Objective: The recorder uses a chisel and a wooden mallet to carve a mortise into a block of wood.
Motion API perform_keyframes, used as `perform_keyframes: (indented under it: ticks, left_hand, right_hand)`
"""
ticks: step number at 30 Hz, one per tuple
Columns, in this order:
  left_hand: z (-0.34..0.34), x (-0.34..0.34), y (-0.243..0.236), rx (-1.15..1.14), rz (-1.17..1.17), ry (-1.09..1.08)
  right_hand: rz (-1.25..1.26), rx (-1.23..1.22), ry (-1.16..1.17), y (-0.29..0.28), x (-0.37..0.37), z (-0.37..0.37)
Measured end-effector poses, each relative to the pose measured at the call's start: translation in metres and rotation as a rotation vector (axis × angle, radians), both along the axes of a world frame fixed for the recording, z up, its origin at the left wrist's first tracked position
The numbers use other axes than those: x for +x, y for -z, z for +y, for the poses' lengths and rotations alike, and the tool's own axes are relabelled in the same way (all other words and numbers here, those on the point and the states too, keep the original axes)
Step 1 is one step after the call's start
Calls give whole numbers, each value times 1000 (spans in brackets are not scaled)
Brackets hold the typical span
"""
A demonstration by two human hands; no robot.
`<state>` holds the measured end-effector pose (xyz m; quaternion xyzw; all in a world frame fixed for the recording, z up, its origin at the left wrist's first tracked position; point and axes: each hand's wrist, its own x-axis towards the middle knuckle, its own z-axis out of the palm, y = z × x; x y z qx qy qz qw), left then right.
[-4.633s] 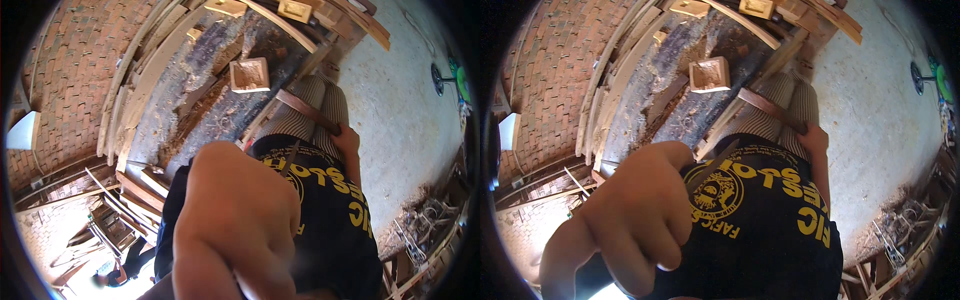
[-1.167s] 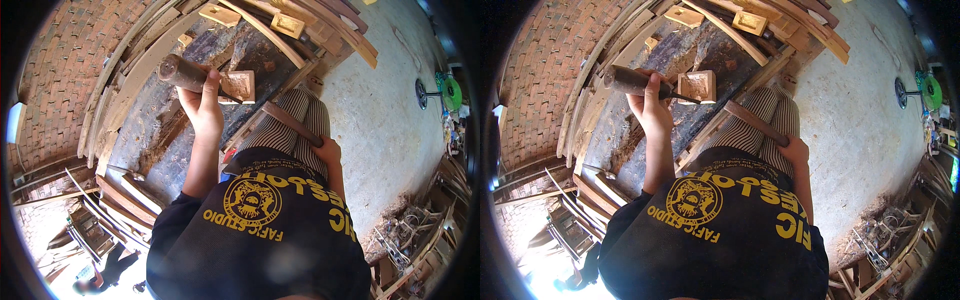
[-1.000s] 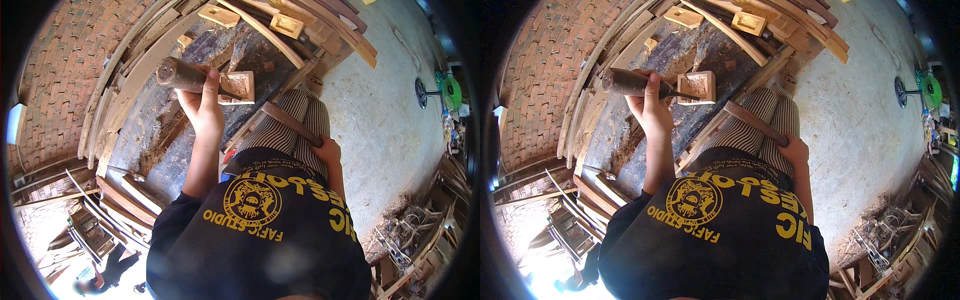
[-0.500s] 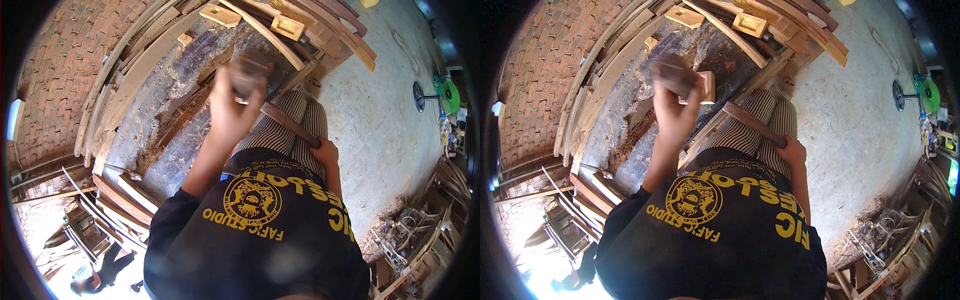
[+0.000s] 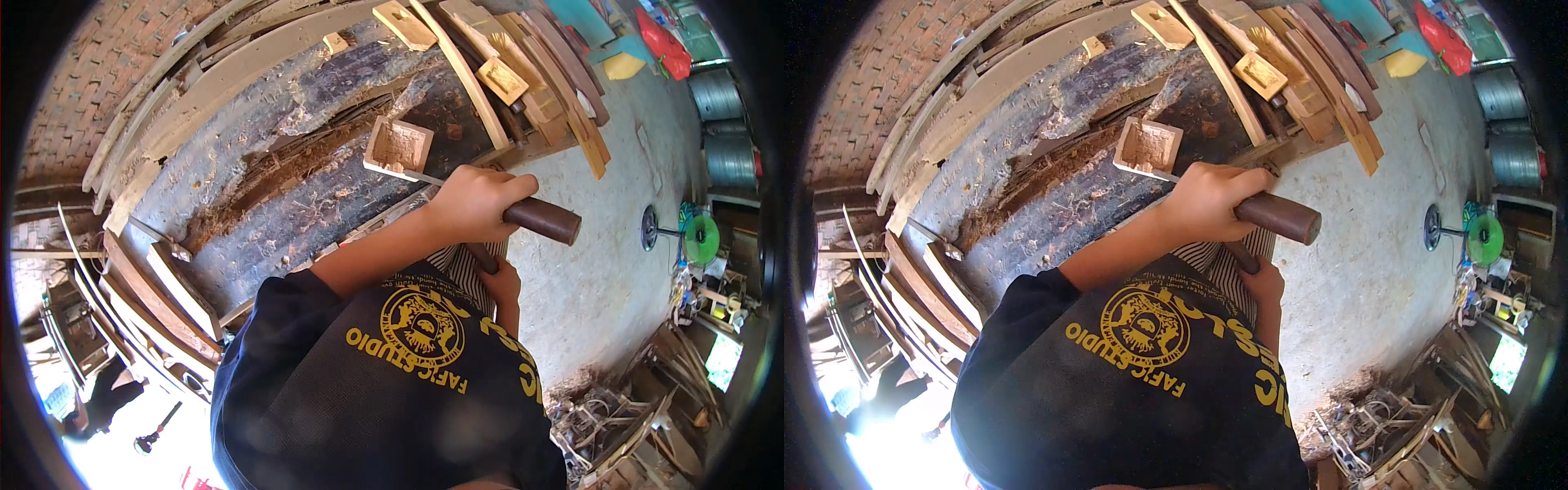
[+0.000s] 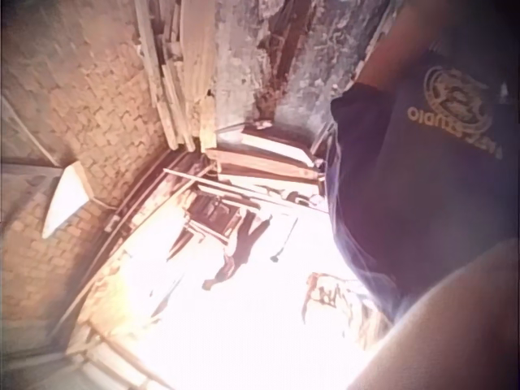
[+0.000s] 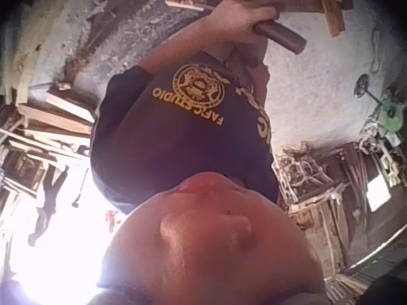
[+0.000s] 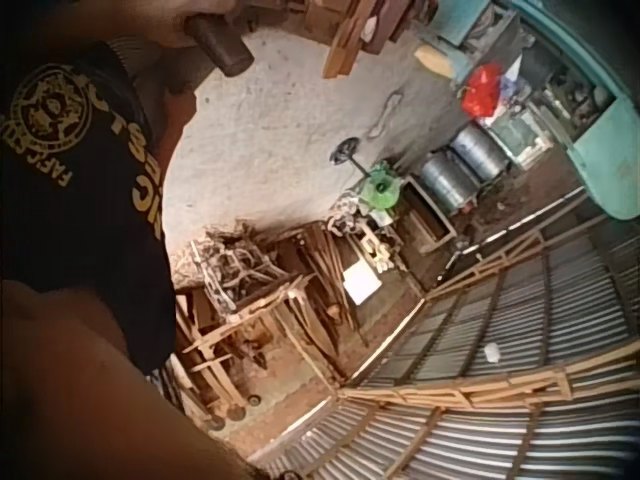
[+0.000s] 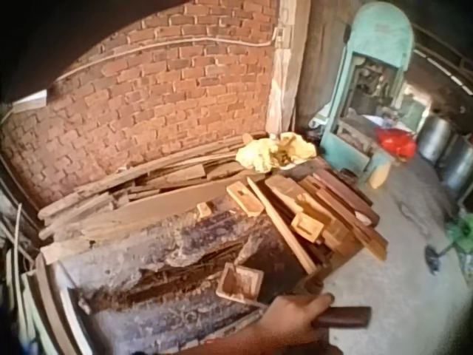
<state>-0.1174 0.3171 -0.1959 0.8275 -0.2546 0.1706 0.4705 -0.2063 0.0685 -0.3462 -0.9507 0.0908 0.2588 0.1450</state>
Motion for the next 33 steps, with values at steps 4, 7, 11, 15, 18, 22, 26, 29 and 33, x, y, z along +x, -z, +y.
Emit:
perform_keyframes:
  ticks: [4, 7, 11, 15, 18, 22, 26, 29, 33]
  left_hand:
    - [3, 0, 3, -34, -6, -27]
    - [2, -1, 6, -146, -64, -117]
    - [5, -10, -16, -293, 36, -321]
    - [16, -7, -7, -185, 7, -296]
    - [23, -13, -8, -34, -50, -184]
    - [15, -20, -10, -168, -62, -68]
    - [11, -16, -11, -154, -121, -115]
    - [13, -14, -12, -103, -126, -74]
    - [13, -12, -14, -84, -85, 52]
  right_hand:
    - [-47, 12, 0, -5, 1, 4]
    - [39, -47, -4, -7, 3, 5]
    - [0, -10, 5, -2, 3, 4]
    - [16, -23, 13, -4, 4, 5]
    - [22, -32, -14, 1, 3, 2]
    - [-59, 21, -33, 7, 0, -2]
    - [-53, 9, -36, 2, 1, 2]
    - [-4, -16, -26, 0, 4, 5]
    - [-24, -8, -17, 4, 2, 1]
